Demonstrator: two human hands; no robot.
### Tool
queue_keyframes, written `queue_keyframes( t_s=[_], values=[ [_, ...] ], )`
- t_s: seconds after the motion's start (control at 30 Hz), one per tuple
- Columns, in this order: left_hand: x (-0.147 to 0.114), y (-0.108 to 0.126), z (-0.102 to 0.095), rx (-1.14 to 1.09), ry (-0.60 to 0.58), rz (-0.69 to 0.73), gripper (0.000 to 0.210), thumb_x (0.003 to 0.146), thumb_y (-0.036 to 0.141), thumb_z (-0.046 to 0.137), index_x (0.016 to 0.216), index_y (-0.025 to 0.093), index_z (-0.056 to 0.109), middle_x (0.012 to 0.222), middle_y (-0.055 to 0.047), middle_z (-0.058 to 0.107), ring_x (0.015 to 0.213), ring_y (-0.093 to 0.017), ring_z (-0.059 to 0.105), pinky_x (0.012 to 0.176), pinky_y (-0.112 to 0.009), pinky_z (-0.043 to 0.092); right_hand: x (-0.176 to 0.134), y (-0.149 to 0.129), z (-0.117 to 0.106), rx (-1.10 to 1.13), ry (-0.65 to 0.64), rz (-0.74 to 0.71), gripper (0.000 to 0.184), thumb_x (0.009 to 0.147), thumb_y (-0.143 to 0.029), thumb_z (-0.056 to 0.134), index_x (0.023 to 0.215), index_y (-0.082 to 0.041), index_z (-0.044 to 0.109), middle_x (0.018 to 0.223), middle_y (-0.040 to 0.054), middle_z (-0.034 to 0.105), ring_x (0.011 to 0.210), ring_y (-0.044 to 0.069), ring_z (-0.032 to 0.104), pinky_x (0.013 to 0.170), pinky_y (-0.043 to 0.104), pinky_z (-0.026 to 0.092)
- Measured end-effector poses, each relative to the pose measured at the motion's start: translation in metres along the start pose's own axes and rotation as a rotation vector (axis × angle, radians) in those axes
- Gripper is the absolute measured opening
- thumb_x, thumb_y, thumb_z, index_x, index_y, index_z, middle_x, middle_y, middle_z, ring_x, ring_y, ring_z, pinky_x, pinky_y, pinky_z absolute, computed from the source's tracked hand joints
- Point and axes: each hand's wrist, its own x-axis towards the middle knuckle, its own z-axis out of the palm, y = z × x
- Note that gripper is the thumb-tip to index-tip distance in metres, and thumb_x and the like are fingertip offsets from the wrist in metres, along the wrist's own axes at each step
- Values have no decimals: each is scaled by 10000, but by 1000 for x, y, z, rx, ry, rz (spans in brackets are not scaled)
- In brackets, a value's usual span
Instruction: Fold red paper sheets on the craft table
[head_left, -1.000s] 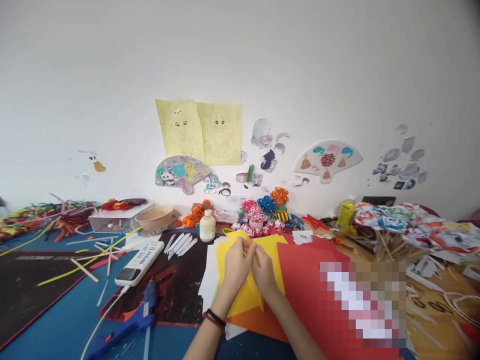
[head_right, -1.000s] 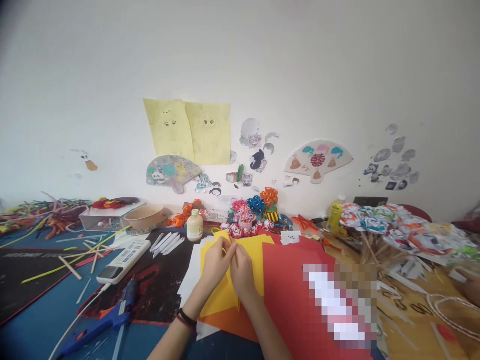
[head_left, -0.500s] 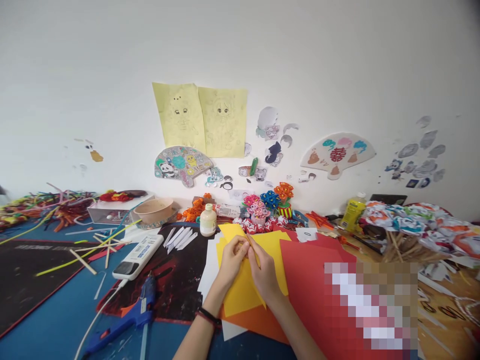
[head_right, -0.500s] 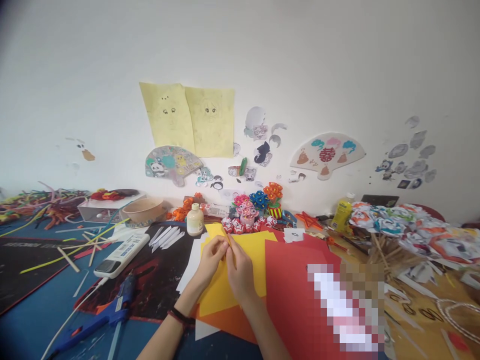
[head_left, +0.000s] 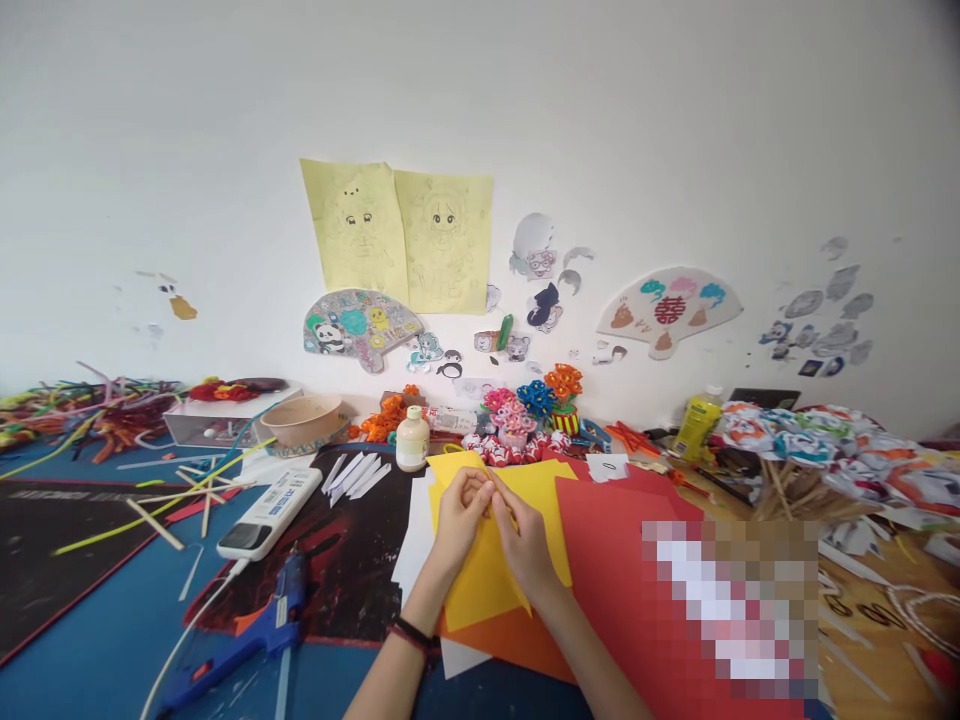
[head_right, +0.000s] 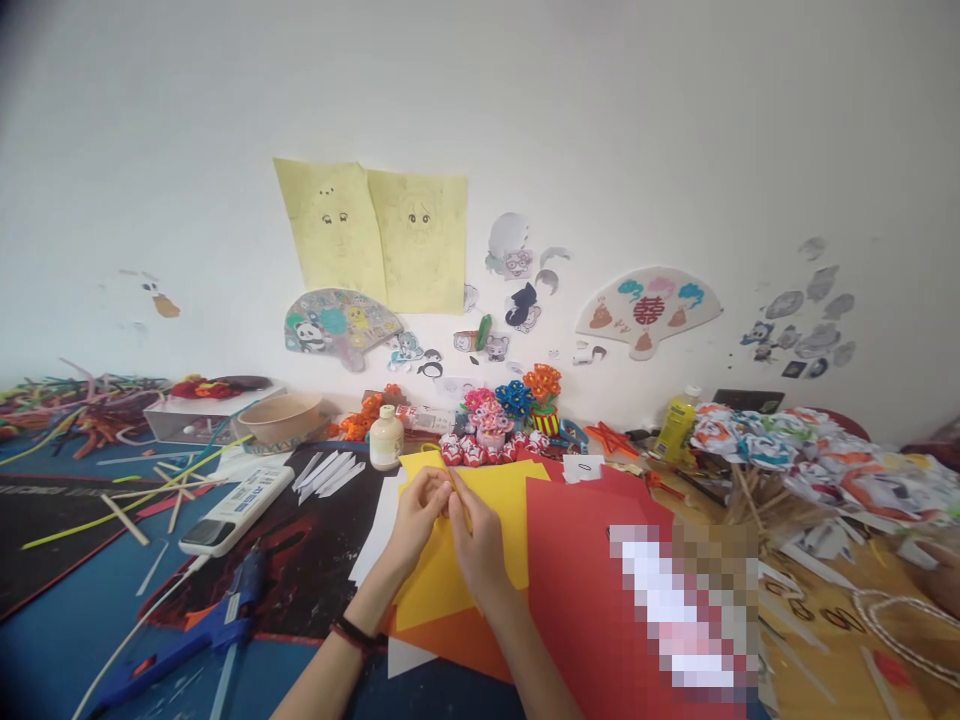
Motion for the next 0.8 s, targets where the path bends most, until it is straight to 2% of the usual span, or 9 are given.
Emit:
queue_keyframes(
  t_s=[0.23, 0.37, 0.47, 0.53, 0.63, 0.73, 0.8],
  values=[
    [-1, 2, 0, 42, 17, 0, 342, 812, 497, 625, 813, 176, 509, 646, 48, 495, 541, -82, 461, 521, -196, 381, 0, -8, -2, 21, -8, -5, 390, 960, -384, 416, 1229, -208, 637, 1227, 88, 653, 1130, 264, 607, 956, 384, 489],
    [-3, 1, 1, 89, 18, 25, 320, 854, 480, 575, 783, 185, 473, 633, 56, 476, 529, -82, 455, 511, -198, 372, 0, -8, -2, 24, 30, 53, 400, 962, -409, 395, 1081, -175, 696, 1042, 105, 713, 946, 256, 660, 808, 334, 520],
    [-4, 1, 4, 88, 16, 22, 348, 862, 473, 561, 715, 195, 411, 618, 57, 481, 519, -83, 470, 513, -203, 372, 2, -7, -2, 62, 52, 100, 389, 952, -421, 403, 926, -164, 694, 873, 79, 702, 802, 223, 634, 710, 290, 492],
    [-6, 2, 6, 78, 23, 1, 355, 858, 466, 562, 699, 200, 390, 605, 59, 482, 510, -86, 480, 508, -203, 368, 4, -4, -3, 79, 68, 145, 372, 928, -433, 439, 780, -165, 650, 714, 34, 638, 678, 186, 573, 613, 260, 442],
    [-7, 8, 8, 73, -2, -21, 337, 856, 441, 559, 690, 202, 389, 559, 61, 485, 510, -98, 501, 521, -207, 375, 7, 7, -7, 82, 149, 267, 386, 843, -449, 552, 569, -185, 484, 518, -48, 411, 517, 119, 385, 477, 238, 284],
    [-6, 16, 2, 91, 29, -31, 305, 840, 408, 559, 676, 197, 414, 507, 58, 492, 497, -101, 499, 529, -208, 372, 11, 23, -19, 101, 269, 346, 434, 776, -450, 610, 526, -211, 349, 500, -81, 264, 492, 89, 252, 454, 239, 179],
    [-4, 20, -6, 101, 126, -43, 270, 822, 393, 554, 678, 192, 444, 479, 57, 493, 475, -98, 483, 518, -205, 362, 14, 32, -30, 114, 353, 357, 432, 780, -465, 596, 542, -217, 334, 505, -88, 246, 493, 86, 227, 454, 238, 165]
  ],
)
